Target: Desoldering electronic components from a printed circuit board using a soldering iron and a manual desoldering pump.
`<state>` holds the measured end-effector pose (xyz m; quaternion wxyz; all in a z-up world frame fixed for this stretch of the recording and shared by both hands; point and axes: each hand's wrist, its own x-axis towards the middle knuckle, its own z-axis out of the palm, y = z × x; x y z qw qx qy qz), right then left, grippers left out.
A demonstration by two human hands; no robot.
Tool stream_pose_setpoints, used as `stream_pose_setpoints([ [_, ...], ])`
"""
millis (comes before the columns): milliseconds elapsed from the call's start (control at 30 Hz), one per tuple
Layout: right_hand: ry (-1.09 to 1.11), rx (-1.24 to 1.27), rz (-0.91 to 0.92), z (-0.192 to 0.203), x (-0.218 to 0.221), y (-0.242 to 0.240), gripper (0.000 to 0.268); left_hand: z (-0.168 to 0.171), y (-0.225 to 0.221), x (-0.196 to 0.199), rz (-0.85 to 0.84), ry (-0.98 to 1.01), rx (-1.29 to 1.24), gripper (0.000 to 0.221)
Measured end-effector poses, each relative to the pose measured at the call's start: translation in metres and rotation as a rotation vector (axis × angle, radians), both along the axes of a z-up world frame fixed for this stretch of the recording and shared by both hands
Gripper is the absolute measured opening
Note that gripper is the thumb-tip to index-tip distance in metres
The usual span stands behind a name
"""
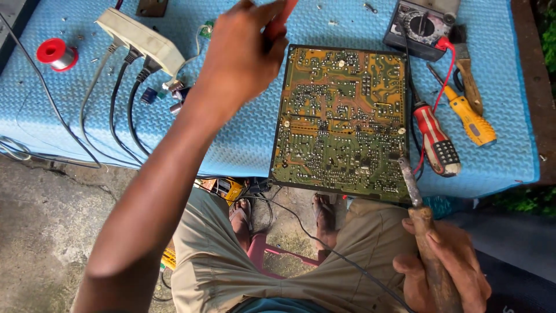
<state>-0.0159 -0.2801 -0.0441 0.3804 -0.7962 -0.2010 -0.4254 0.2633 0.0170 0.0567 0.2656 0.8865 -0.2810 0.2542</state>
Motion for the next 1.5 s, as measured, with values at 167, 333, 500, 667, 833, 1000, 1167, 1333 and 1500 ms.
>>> stream_pose_setpoints([
  [167,0.149,-0.001,0.012,0.023,-0.012,0.013,0.035,-0.059,-0.033,0.122,0.083,0.237,0.122,0.018],
  [333,0.016,-0.140,-0.063,0.028,0.009,0.021,0.027,-0.097,-0.037,0.173,0.097,0.159,0.290,0.026],
  [500,0.024,-0.299,-0.158,0.025,0.026,0.027,0.040,-0.070,-0.024,0.133,0.162,0.340,0.251,0.044],
  [667,-0.042,-0.361,-0.121,0.030,0.048,0.037,0.022,-0.043,0.001,0.057,0.033,0.122,0.089,0.038],
  [833,-0.100,-0.415,-0.100,0.030,0.058,0.036,0.012,-0.033,0.019,-0.062,-0.093,-0.110,-0.219,0.026],
  [1000,-0.150,-0.448,-0.119,0.039,0.056,0.035,0.014,-0.087,0.004,-0.157,0.003,0.290,-0.892,0.012],
  [1167,-0.130,-0.376,-0.123,0.060,0.063,0.034,0.028,-0.109,-0.018,-0.174,-0.125,0.426,-1.193,0.025],
  [1333,-0.041,-0.279,-0.170,0.084,0.077,0.029,0.051,-0.099,-0.028,-0.164,-0.215,0.512,-1.322,0.032],
  [1500,0.035,-0.209,-0.017,0.112,0.092,0.028,0.055,-0.076,-0.033,-0.144,-0.230,0.665,-1.459,0.038],
])
